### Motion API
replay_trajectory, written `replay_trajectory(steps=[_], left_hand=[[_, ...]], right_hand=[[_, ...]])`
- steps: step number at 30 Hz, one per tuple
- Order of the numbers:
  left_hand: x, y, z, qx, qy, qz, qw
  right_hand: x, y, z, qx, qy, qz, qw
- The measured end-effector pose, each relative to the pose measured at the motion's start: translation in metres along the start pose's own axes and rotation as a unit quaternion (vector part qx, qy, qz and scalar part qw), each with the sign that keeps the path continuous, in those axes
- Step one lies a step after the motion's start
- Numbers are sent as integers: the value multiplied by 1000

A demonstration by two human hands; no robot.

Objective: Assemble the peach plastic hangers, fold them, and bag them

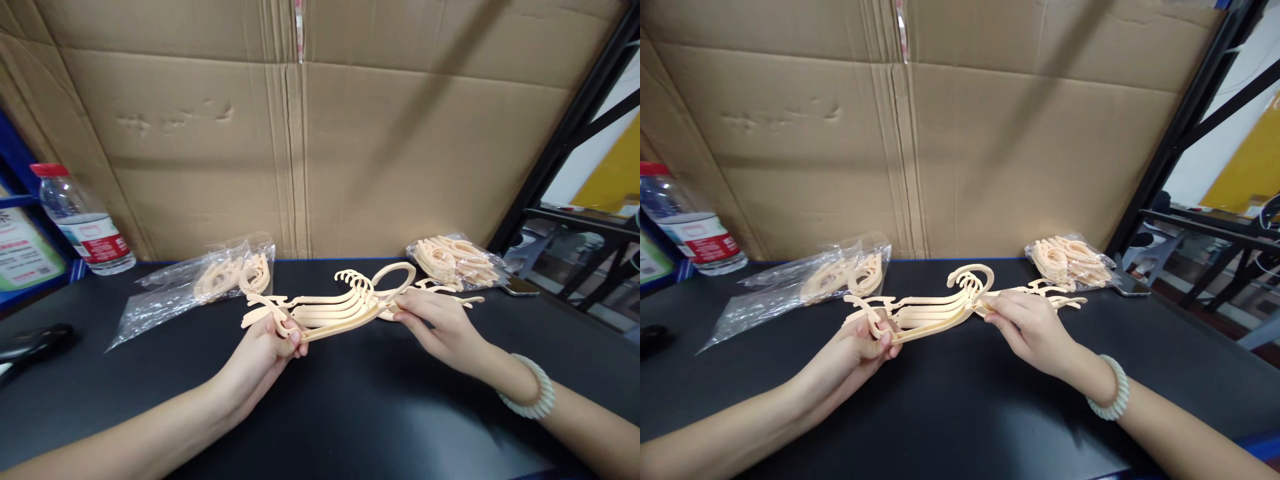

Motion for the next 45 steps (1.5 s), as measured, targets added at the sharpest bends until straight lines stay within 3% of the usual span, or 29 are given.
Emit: replay_trajectory(steps=[5,10,13,16,17,19,21,22,24,26,32,37,45], left_hand=[[-2,-2,2,-6,34,12,999],[-5,-1,5,-7,61,22,998],[-4,0,5,3,48,3,999],[9,2,10,35,-21,-135,990],[17,4,14,59,-61,-205,975],[38,10,28,134,-146,-341,919],[63,16,50,235,-240,-442,832],[74,19,64,291,-281,-486,775],[88,19,83,352,-329,-563,672],[90,20,88,370,-324,-607,624],[78,12,73,342,-248,-647,635],[73,3,65,327,-239,-671,620],[61,9,51,312,-194,-677,638]], right_hand=[[0,2,0,49,3,6,999],[7,8,1,151,-19,-26,988],[8,20,5,215,-12,-42,976],[3,30,6,247,8,-48,968],[1,32,5,249,12,-45,967],[-2,34,3,246,12,-39,968],[3,35,2,240,-15,-38,970],[7,34,2,234,-41,-35,971],[19,32,4,213,-104,-21,971],[29,31,8,191,-149,1,970],[45,34,25,212,-213,63,952],[62,30,33,215,-293,74,929],[69,46,24,203,-304,93,926]])
Point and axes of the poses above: each hand's wrist, its own z-axis away from the middle knuckle, its own x-axis out of the palm, y = z × x, the point moved 8 cm from there along -z, towards the middle knuckle, and after that the axes turned 5 degrees about -z, right-handed, at the moved point
